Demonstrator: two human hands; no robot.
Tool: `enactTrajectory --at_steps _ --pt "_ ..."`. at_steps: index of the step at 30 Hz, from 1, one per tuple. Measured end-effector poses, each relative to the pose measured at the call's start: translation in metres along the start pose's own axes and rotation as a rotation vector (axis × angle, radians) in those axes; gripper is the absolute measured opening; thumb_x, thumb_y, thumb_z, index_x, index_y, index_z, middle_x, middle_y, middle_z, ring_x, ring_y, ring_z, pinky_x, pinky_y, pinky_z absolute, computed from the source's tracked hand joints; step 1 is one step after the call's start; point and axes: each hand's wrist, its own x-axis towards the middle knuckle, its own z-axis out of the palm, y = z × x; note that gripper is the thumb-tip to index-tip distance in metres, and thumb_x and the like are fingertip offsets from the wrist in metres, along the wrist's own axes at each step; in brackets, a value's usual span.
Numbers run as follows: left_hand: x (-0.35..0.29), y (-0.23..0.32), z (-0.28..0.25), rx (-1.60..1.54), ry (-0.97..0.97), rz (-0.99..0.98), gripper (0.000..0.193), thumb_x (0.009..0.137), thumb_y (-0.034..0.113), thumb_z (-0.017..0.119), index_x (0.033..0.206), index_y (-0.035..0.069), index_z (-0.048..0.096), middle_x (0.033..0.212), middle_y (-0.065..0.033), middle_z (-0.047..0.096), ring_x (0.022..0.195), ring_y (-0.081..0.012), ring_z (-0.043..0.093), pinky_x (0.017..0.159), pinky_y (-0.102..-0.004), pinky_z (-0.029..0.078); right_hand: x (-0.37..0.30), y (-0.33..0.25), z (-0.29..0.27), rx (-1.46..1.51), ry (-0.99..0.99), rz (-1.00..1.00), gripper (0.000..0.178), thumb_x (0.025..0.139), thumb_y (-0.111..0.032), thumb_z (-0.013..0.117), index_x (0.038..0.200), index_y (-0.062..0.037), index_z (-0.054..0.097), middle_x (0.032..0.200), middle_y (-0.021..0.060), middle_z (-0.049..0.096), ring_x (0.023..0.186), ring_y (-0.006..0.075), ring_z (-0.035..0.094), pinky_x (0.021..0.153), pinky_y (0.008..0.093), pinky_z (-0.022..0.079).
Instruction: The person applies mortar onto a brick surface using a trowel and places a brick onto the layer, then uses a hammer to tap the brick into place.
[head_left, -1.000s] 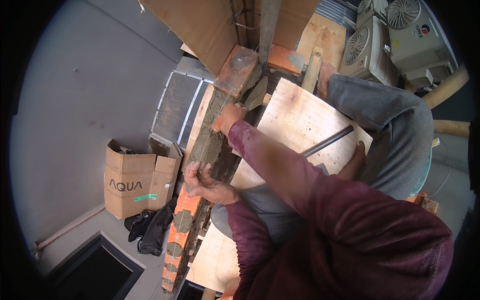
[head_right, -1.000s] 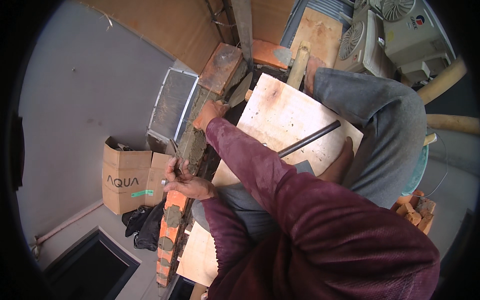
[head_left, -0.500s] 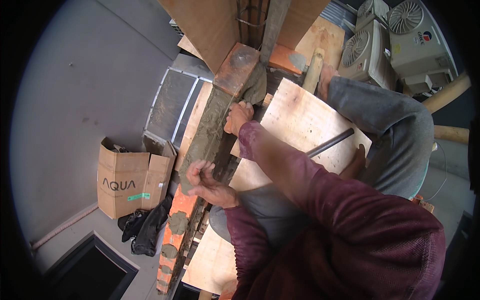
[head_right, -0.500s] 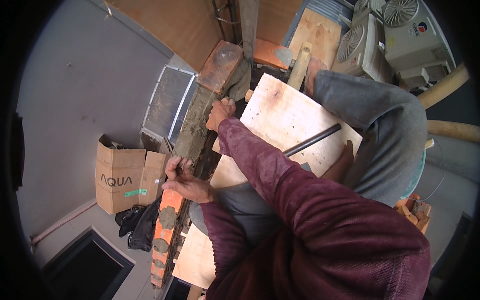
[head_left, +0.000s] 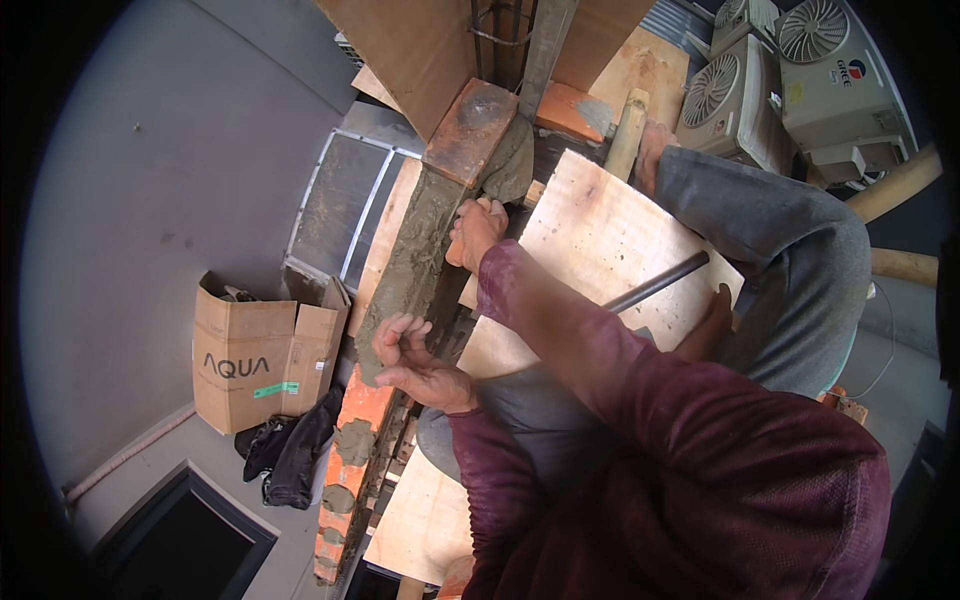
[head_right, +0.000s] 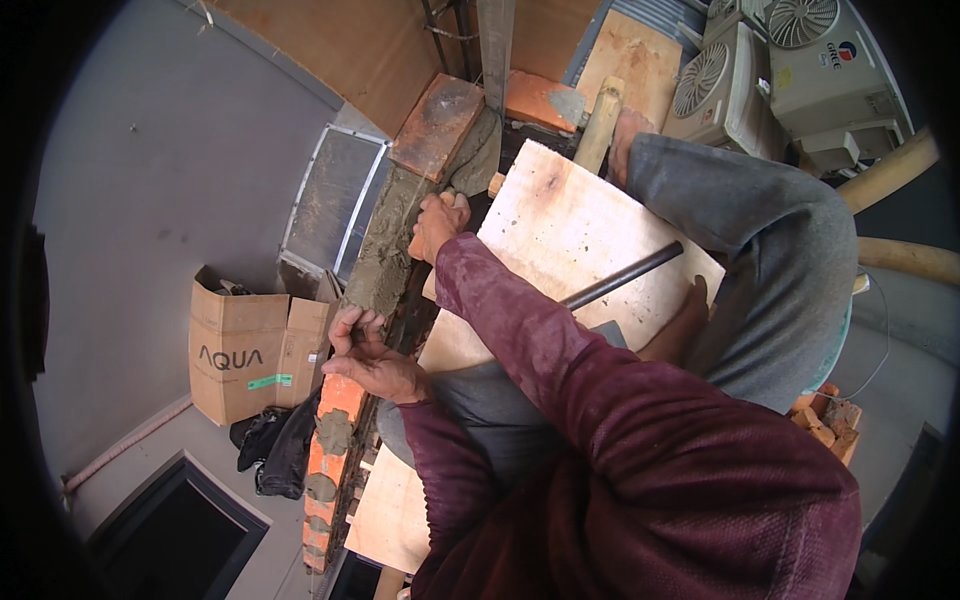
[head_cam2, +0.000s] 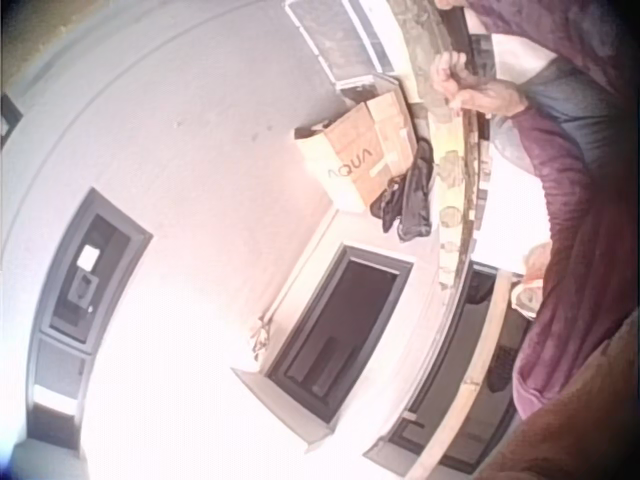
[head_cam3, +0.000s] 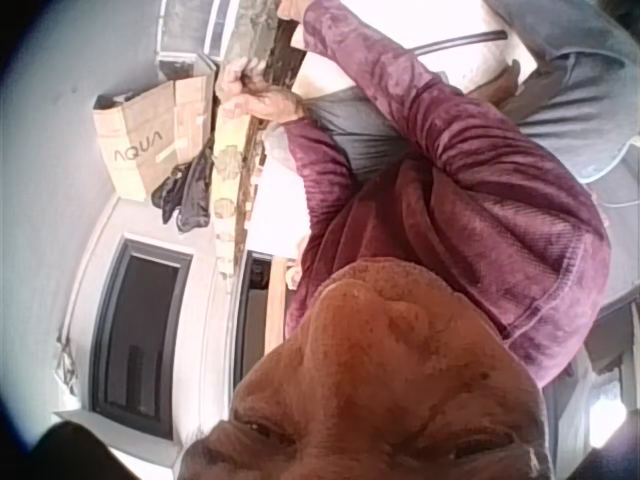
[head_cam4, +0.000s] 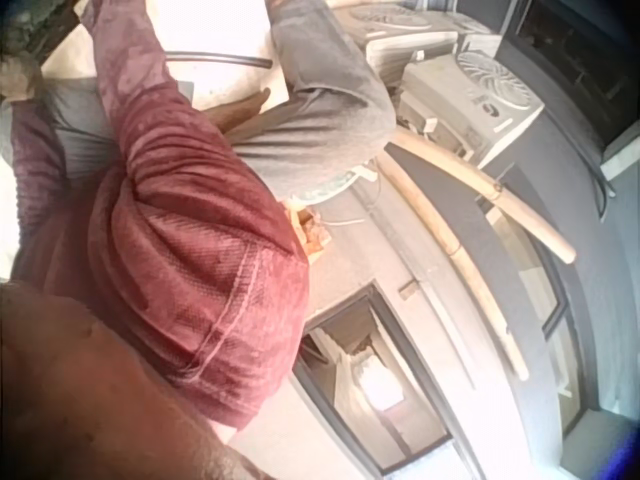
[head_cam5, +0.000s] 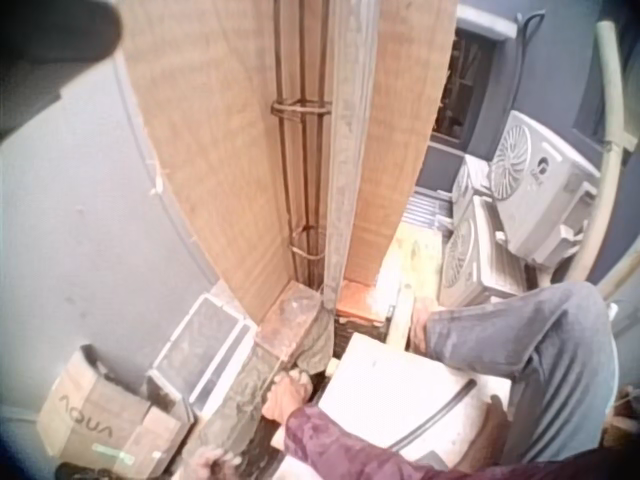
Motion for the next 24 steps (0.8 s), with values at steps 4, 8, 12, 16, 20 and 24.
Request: enactTrajectory --at_steps 4,8,12,16,20,24 --pt "-0.001 0.001 0.0 -0.016 0.0 -0.009 0.078 0.103 0.062 0.012 0.108 0.0 0.059 0.113 -0.012 0.055 0.098 -0.0189 0.059 0.083 -0.0297 0.053 -0.003 -0.004 -0.003 0.015 -0.008 0.044 0.028 0.08 -0.012 0.062 0.1 -0.0111 0.042 0.069 0.0072 0.049 0.05 0.0191 0.05 0.046 0.0345 0.046" --pt "-0.001 0.003 0.0 -0.003 -0.012 -0.019 0.078 0.103 0.063 0.012 0.108 0.0 0.058 0.113 -0.0115 0.056 0.098 -0.0188 0.059 0.084 -0.03 0.052 -0.002 -0.008 0.0 0.002 0.057 0.054 0.029 0.079 -0.012 0.061 0.102 -0.009 0.044 0.071 0.0079 0.049 0.052 0.0198 0.051 0.048 0.0355 0.047" --pt "0.001 0.0 -0.002 -0.046 0.003 -0.033 0.078 0.102 0.063 0.012 0.108 0.0 0.058 0.112 -0.0111 0.056 0.098 -0.0187 0.059 0.084 -0.0301 0.052 -0.005 -0.009 -0.001 -0.021 0.043 0.048 0.033 0.079 -0.013 0.061 0.107 -0.0068 0.045 0.073 0.0086 0.051 0.055 0.0201 0.052 0.049 0.0361 0.047" --pt "0.002 0.0 -0.001 -0.067 0.023 -0.025 0.079 0.101 0.066 0.016 0.11 0.001 0.061 0.109 -0.0101 0.062 0.092 -0.0182 0.06 0.081 -0.0296 0.054 -0.008 -0.01 -0.001 0.017 0.039 0.045 0.044 0.08 -0.012 0.06 0.121 -0.0033 0.048 0.072 0.0084 0.049 0.054 0.0193 0.051 0.047 0.0358 0.046" --pt "0.0 -0.003 -0.004 -0.075 0.012 -0.037 0.079 0.102 0.065 0.016 0.11 0.001 0.061 0.11 -0.0103 0.06 0.093 -0.0185 0.06 0.082 -0.0305 0.054 -0.007 -0.005 -0.005 -0.17 0.04 -0.031 0.05 0.082 -0.011 0.06 0.129 0.0014 0.045 0.088 0.0173 0.058 0.072 0.0284 0.061 0.064 0.0421 0.053" --pt "-0.002 -0.001 0.004 -0.082 -0.032 -0.057 0.078 0.103 0.063 0.013 0.108 0.001 0.059 0.114 -0.0111 0.057 0.096 -0.0193 0.059 0.084 -0.0316 0.052 0.002 0.006 0.016 -0.243 0.125 -0.226 0.052 0.087 -0.014 0.06 0.131 0.003 0.039 0.116 0.027 0.058 0.101 0.0358 0.062 0.089 0.0438 0.051"
